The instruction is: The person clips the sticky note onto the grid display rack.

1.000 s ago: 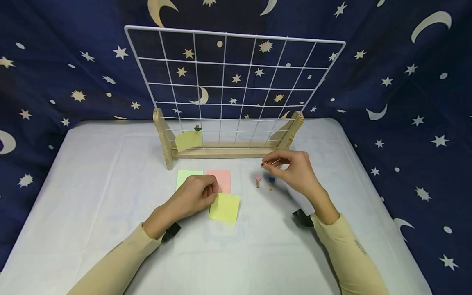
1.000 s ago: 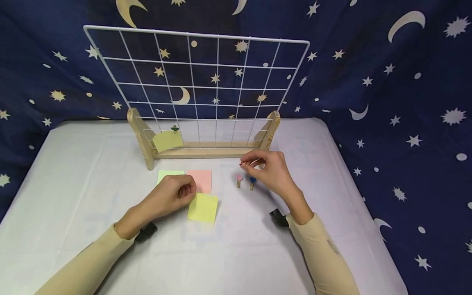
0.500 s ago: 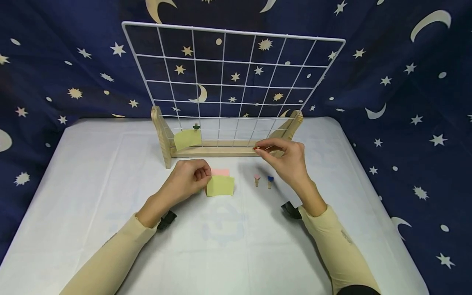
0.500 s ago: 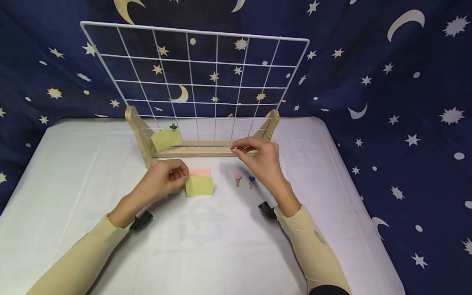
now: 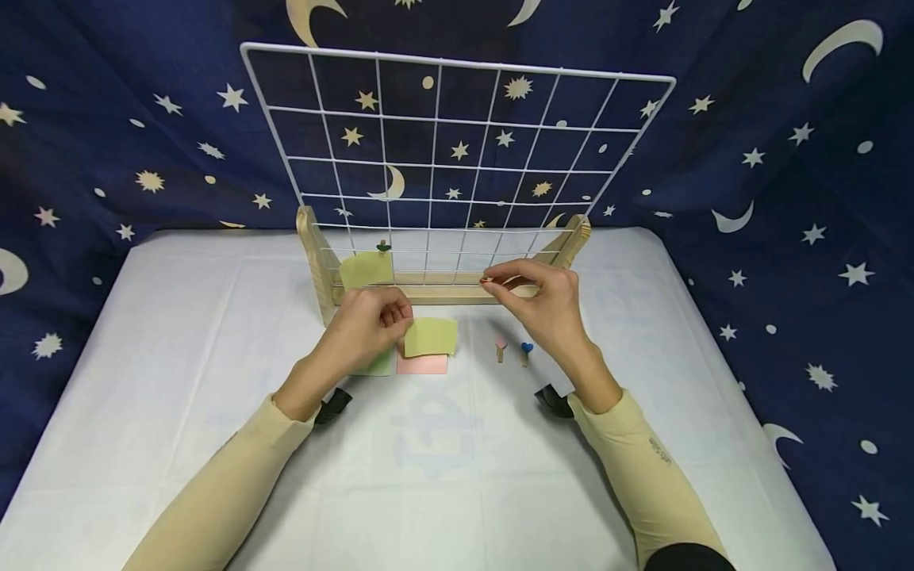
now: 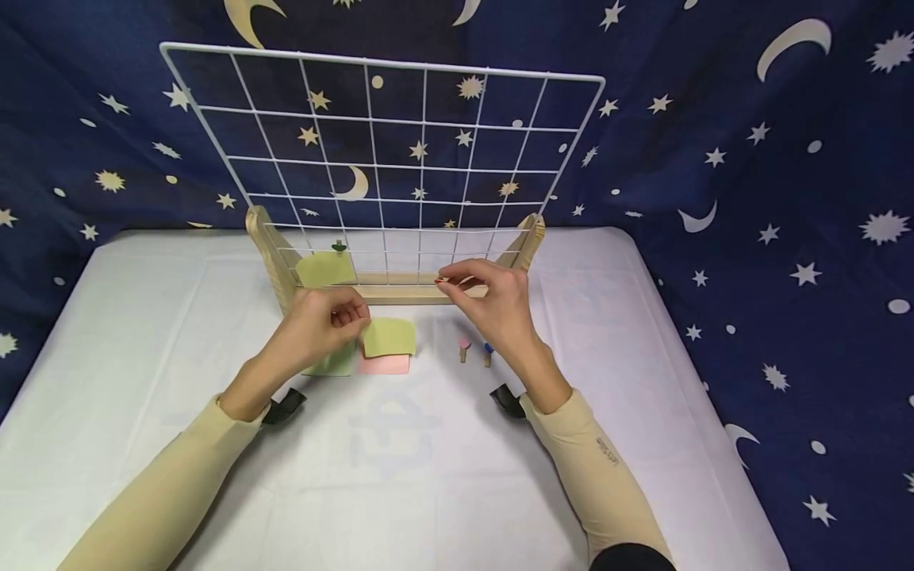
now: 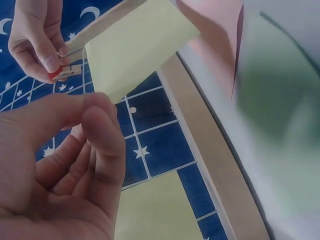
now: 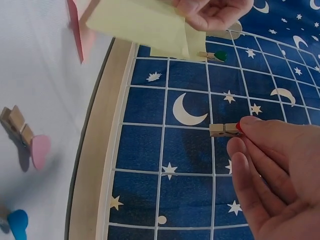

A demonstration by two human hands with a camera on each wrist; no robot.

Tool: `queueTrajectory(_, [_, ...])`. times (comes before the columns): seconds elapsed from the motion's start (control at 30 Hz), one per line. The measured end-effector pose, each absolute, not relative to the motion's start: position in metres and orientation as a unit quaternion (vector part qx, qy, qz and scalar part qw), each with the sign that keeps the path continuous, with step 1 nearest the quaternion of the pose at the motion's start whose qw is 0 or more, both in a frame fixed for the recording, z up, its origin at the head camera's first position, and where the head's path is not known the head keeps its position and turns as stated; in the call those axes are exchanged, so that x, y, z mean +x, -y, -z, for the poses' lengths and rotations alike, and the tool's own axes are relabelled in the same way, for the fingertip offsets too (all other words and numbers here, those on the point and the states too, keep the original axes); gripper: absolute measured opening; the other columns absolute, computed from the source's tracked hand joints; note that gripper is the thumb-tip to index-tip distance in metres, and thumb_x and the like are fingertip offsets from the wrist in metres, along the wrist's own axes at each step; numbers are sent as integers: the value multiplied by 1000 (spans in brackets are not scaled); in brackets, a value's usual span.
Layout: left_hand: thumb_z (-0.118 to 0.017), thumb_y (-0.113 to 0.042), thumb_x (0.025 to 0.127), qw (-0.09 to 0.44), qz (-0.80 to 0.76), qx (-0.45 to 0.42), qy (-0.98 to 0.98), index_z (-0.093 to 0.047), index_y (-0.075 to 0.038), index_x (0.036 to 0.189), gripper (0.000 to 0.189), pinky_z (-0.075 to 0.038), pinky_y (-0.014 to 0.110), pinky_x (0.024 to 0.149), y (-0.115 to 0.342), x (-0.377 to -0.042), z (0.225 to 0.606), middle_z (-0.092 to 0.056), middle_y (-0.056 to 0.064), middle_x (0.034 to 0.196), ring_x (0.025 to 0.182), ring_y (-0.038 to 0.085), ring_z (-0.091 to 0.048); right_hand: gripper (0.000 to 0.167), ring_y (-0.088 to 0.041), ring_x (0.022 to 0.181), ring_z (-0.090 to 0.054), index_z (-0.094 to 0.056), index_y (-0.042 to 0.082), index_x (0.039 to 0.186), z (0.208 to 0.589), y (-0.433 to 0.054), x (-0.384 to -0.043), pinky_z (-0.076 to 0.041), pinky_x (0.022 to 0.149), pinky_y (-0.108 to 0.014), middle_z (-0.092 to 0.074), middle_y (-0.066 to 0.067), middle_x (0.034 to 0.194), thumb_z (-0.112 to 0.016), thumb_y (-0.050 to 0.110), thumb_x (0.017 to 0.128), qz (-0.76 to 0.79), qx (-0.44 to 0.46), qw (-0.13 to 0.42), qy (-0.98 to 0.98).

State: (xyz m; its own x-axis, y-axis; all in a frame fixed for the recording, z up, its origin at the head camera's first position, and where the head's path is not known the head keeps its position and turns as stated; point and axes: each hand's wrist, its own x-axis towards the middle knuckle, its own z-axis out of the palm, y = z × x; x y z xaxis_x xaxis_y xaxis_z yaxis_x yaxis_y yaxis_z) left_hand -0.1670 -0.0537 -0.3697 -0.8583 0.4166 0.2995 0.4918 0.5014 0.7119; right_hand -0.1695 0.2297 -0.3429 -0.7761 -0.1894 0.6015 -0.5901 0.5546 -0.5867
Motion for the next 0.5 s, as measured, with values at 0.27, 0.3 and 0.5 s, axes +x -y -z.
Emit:
queueTrajectory(0.27, [-73, 5, 85, 73, 420, -235, 873, -73, -5, 83, 10, -53, 27, 61, 48, -179, 365, -70, 4, 72, 65, 15, -64, 13, -20, 77, -78, -84, 10, 99, 339, -222, -174, -59, 74, -25, -82, -2, 92, -86, 6, 87, -415, 248, 261, 835])
queueTrajectory(0.3, [-73, 5, 85, 78, 419, -232, 875, -73, -5, 83, 10, -53, 27, 62, 48, -180, 365, -71, 5, 72, 65, 16, -64, 13, -19, 77, -78, -84, 10, 99, 338, -221, -175, -59, 74, -25, -82, -2, 92, -86, 6, 87, -414, 249, 263, 835])
queueTrajectory(0.5, [-72, 6, 85, 119, 404, -228, 878, -72, -3, 81, 10, -52, 27, 61, 45, -186, 361, -70, 8, 73, 66, 18, -65, 13, -19, 77, -78, -83, 10, 100, 334, -215, -177, -59, 74, -27, -82, -2, 91, -86, 7, 87, -414, 257, 271, 830])
